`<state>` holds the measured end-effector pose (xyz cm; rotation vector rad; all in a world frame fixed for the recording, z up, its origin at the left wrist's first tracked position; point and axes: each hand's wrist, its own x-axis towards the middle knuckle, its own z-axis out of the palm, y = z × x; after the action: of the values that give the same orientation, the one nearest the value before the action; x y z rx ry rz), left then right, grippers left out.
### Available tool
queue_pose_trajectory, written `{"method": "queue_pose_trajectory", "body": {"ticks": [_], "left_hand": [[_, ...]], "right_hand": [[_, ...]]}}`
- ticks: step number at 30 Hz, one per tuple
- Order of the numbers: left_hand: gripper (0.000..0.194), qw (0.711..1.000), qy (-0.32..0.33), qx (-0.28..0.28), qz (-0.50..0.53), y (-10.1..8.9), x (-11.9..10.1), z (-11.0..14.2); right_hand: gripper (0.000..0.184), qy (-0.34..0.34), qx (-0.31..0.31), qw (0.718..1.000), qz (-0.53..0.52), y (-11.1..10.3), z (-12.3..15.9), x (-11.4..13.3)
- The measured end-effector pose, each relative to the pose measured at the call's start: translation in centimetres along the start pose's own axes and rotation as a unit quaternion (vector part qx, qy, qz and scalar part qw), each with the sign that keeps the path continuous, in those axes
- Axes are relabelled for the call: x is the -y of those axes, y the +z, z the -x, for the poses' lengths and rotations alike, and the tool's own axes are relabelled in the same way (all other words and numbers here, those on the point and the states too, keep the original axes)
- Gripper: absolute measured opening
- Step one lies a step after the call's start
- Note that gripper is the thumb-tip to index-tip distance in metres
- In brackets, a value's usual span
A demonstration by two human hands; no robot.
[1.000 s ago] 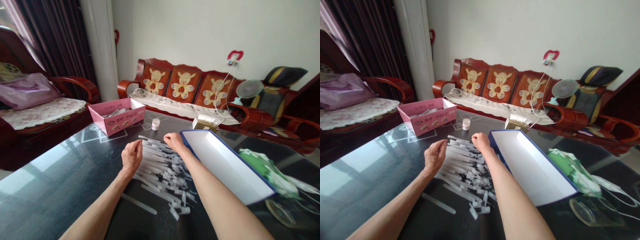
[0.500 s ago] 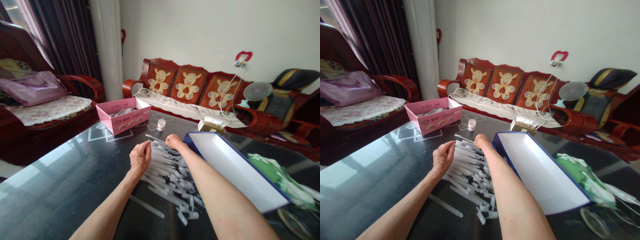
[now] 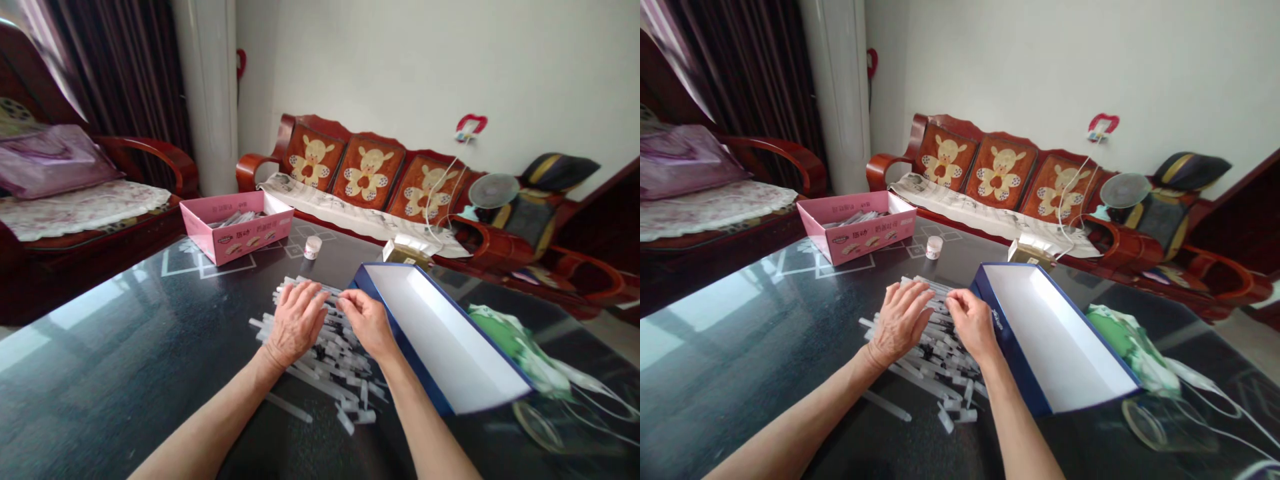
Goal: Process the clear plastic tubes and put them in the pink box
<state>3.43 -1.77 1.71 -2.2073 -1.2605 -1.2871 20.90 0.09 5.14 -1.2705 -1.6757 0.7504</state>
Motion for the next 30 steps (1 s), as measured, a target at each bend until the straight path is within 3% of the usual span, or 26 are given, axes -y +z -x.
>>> {"method": "queue_pose_trajectory", "body": {"ticks": [3, 6, 10, 17, 24, 30], "left_hand": [[0.024, 0.999, 0.025, 0.041, 0.024, 0.2, -1.1, 0.1], [0.023, 0.998, 0.021, 0.053, 0.012, 0.3, -1.9, 0.4], [0.021, 0.997, 0.025, 0.068, -0.017, 0.3, -2.4, 0.6], [0.019, 0.995, 0.047, 0.069, -0.046, 0.2, -2.2, 0.6], [0.019, 0.994, 0.07, 0.066, -0.052, 0.0, -2.0, 0.4], [0.019, 0.993, 0.073, 0.069, -0.061, 0.0, -2.0, 0.4]], "right_hand": [[0.028, 0.08, -0.034, 0.986, -0.143, 0.2, 2.9, -0.2], [0.033, 0.155, -0.069, 0.944, -0.283, 0.6, 3.9, -0.5], [0.038, 0.221, -0.052, 0.906, -0.358, 0.9, 4.0, -0.8], [0.032, 0.168, -0.079, 0.929, -0.319, 1.3, 4.3, -1.4], [0.027, 0.101, -0.007, 0.967, -0.234, -0.3, 4.1, -1.9], [0.034, 0.088, -0.013, 0.98, -0.177, -0.5, 4.0, -1.7]]}}
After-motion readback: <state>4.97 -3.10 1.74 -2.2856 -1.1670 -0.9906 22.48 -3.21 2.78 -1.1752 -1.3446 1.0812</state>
